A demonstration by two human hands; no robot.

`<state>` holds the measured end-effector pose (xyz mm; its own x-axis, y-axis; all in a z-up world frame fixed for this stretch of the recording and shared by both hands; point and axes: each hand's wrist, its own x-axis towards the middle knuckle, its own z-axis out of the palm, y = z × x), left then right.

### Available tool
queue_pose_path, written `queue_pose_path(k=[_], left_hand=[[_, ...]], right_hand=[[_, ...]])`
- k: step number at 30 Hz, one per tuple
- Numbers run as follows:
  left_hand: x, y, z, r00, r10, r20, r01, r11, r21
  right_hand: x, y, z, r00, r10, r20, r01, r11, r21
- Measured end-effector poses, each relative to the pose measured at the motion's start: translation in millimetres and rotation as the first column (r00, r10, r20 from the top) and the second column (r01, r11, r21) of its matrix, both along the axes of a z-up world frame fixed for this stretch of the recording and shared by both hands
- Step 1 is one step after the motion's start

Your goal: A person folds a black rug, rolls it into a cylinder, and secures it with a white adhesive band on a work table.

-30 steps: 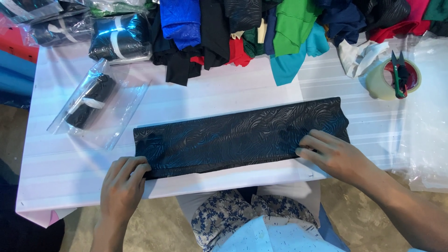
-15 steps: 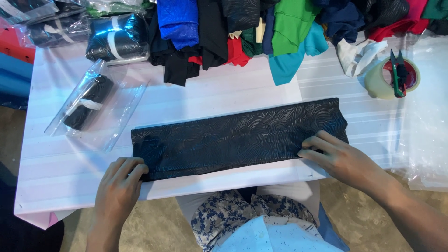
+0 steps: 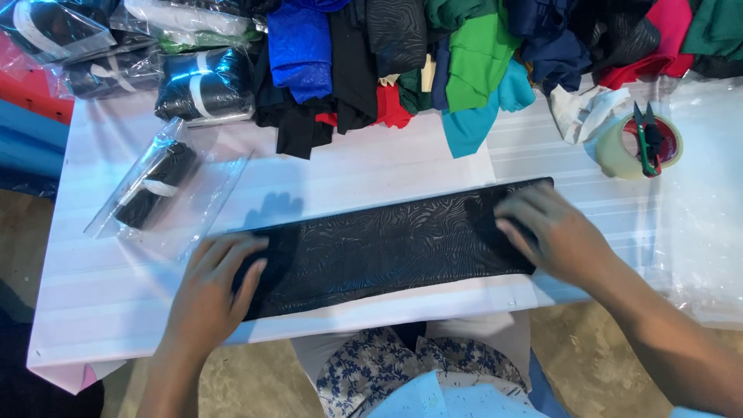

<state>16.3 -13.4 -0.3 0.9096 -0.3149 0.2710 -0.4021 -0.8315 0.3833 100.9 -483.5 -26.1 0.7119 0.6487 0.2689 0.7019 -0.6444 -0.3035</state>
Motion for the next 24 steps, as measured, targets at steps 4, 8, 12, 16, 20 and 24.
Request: queue_pose_path(k=[4,8,12,16,20,24], left_hand=[[31,-3,-26,0.997,0.078,0.005,-0.078,0.990,0.117],[54,-5,-47,0.996,0.059,-0.067,-0.041,0.970,0.241],[65,-1,-41,0.979,0.020,-0.202,0.016,0.984,0.178],[87,-3,-30,0.956,-0.005,-0.292,0.026,0.997,0.070],[116,-5,-22,0.954,-0.009,-0.298,0.026,0.998,0.055],[146,-3,-30,0.970,-0.014,-0.243,0.042,0.993,0.111]], right_hand=[[43,-4,-30,0.936,-0.323,0.141,0.351,0.891,-0.288],[59,-3,-36,0.955,-0.293,0.037,0.293,0.927,-0.232],[65,-8,-33,0.962,-0.271,-0.033,0.247,0.916,-0.316],[84,-11,-33,0.933,-0.356,-0.043,0.310,0.861,-0.402],[118,-17,-45,0.950,-0.311,0.022,0.307,0.920,-0.244],[145,-20,-55,0.954,-0.254,0.158,0.281,0.941,-0.186]])
